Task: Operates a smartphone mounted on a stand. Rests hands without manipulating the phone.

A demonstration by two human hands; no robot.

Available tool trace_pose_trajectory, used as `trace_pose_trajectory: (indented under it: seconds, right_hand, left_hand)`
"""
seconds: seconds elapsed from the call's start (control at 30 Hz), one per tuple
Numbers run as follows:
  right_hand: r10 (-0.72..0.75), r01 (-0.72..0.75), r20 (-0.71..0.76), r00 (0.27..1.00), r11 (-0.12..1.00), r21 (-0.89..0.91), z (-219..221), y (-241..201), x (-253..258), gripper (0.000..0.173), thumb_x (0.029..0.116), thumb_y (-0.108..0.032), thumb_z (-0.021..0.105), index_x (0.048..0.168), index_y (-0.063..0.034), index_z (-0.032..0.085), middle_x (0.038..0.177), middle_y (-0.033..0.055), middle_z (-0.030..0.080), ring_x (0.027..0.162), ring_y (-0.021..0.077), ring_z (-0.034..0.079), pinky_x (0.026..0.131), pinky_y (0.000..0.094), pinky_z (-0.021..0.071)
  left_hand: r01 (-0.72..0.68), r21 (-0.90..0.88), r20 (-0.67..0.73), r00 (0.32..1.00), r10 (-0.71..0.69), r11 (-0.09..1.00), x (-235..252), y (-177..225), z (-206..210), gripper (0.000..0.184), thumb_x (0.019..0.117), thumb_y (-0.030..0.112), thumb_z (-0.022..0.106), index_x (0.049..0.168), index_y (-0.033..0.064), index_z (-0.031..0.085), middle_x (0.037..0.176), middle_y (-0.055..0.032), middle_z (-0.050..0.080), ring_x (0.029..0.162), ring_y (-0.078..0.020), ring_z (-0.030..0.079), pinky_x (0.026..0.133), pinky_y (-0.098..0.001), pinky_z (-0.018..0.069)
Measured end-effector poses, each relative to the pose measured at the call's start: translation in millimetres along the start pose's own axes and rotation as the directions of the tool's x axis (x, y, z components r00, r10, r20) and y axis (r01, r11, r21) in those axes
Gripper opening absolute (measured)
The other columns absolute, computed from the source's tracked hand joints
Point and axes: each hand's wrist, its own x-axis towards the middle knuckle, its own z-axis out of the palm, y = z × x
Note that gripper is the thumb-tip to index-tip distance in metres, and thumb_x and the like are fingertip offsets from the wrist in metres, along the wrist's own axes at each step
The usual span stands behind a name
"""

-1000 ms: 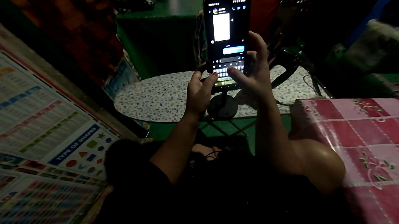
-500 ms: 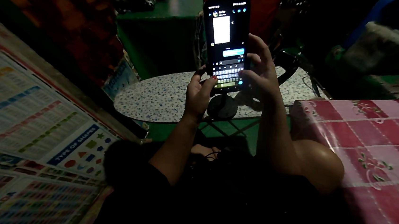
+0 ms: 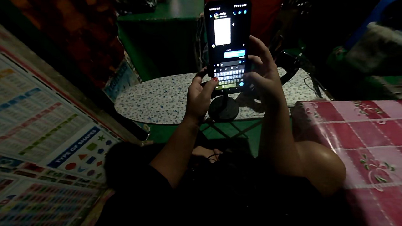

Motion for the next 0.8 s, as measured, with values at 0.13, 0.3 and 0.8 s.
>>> trace_pose_trajectory:
  seconds: [0.13, 0.3, 0.8]
  right_hand:
    - [-0.263, 0.241, 0.173, 0.949, 0.960, 0.140, -18, 41, 9, 0.082, 0.0865, -0.002, 0.059, 0.159, -0.0007, 0.020, 0.136, 0.0056, 0.058, 0.108, 0.0061, 0.067, 0.088, 0.0252, 0.0598]
    - [-0.244, 0.218, 0.198, 0.949, 0.965, 0.146, -19, 38, 7, 0.087, 0.0853, -0.002, 0.062, 0.160, -0.0001, 0.016, 0.138, 0.0070, 0.056, 0.109, 0.0070, 0.067, 0.090, 0.0261, 0.0600]
    - [-0.008, 0.008, 0.003, 1.000, 0.993, -0.116, 5, -3, 1, 0.088, 0.0809, 0.006, 0.070, 0.156, 0.0020, 0.024, 0.126, 0.0103, 0.062, 0.102, 0.0080, 0.067, 0.086, 0.0261, 0.0593]
  left_hand:
    - [-0.003, -0.001, 0.002, 1.000, 0.003, 1.000, 0, 0, 0, 0.045, 0.1048, 0.010, 0.046, 0.148, -0.0006, 0.038, 0.117, -0.0107, 0.066, 0.092, -0.0105, 0.071, 0.081, -0.0284, 0.0606]
    - [-0.006, -0.003, 0.007, 1.000, 0.006, 1.000, 0, -1, 0, 0.045, 0.1045, 0.009, 0.046, 0.147, -0.0009, 0.038, 0.118, -0.0108, 0.065, 0.092, -0.0099, 0.070, 0.082, -0.0279, 0.0604]
    - [-0.005, 0.018, 0.019, 1.000, 0.005, 1.000, 1, 0, 1, 0.046, 0.1045, 0.009, 0.047, 0.148, -0.0015, 0.037, 0.115, -0.0108, 0.066, 0.091, -0.0098, 0.070, 0.082, -0.0276, 0.0596]
